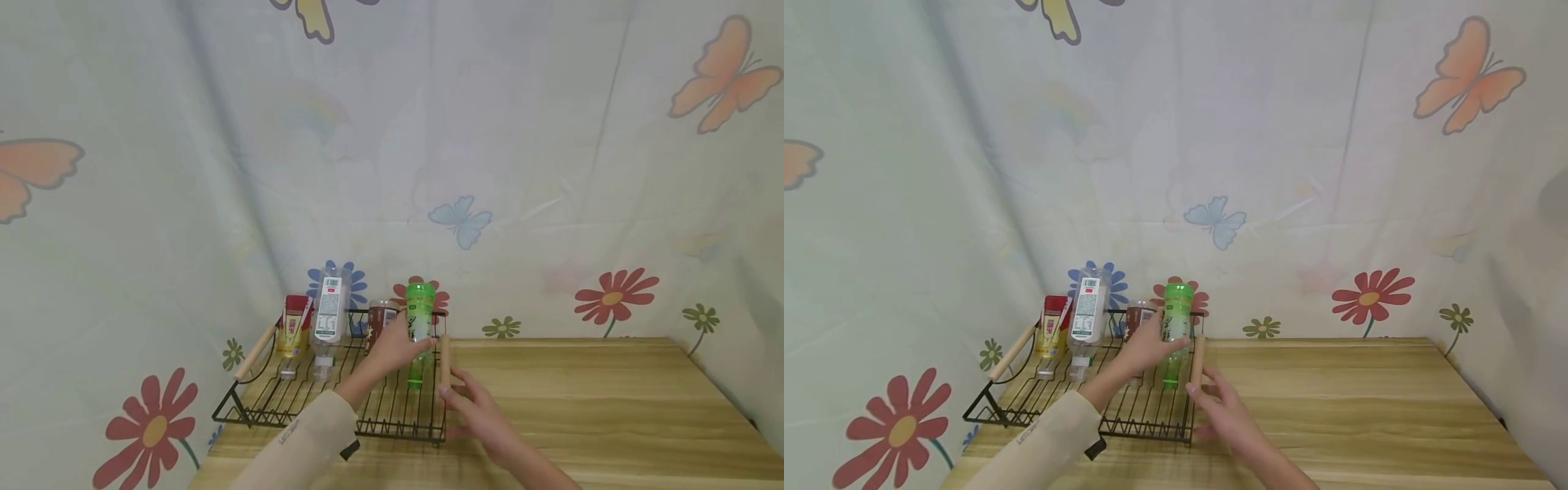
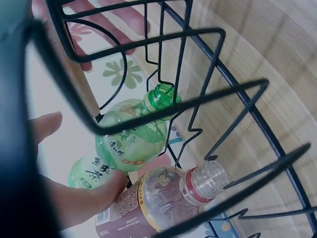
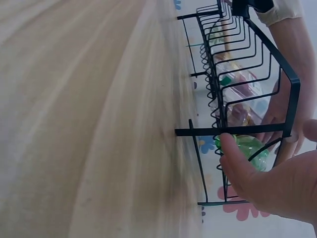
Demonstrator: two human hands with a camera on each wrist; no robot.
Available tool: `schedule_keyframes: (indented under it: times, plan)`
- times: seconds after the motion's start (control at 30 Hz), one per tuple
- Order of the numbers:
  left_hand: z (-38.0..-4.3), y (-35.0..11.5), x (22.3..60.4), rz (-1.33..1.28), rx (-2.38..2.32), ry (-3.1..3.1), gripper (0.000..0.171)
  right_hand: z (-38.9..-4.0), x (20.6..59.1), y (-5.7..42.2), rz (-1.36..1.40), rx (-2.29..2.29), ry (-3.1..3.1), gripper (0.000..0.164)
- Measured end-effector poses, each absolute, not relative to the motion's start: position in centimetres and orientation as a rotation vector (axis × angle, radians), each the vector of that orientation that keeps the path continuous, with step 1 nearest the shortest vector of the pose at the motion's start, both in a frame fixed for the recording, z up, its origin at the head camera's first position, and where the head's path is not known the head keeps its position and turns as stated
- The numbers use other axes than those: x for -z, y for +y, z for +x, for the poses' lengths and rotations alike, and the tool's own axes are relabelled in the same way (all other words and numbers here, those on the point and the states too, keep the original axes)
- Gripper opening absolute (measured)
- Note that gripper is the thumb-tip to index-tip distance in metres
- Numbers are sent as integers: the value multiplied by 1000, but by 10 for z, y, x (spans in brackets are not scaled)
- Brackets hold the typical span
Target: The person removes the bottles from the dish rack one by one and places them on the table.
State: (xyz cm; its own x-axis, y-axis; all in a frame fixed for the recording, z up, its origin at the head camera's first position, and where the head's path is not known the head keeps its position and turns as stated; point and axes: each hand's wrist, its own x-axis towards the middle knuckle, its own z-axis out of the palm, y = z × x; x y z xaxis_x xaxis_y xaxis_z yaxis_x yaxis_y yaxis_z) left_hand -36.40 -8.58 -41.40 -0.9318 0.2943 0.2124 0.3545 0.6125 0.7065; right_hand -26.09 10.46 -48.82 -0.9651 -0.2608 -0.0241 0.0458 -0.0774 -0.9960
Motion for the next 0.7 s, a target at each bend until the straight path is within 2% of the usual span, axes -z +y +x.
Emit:
schedule_keyframes:
  times: [0.27, 0.6, 0.7]
  plan:
    - [-367, -82, 419, -585, 1182, -2768, 59, -264, 481, 107, -237, 2142, 1957, 73]
    - [-357, -73, 432, -407, 929, -2931, 78, -266, 485, 107, -254, 2136, 1929, 74]
    - [-356, -72, 436, -398, 984, -2923, 81, -266, 487, 107, -259, 2142, 1922, 74]
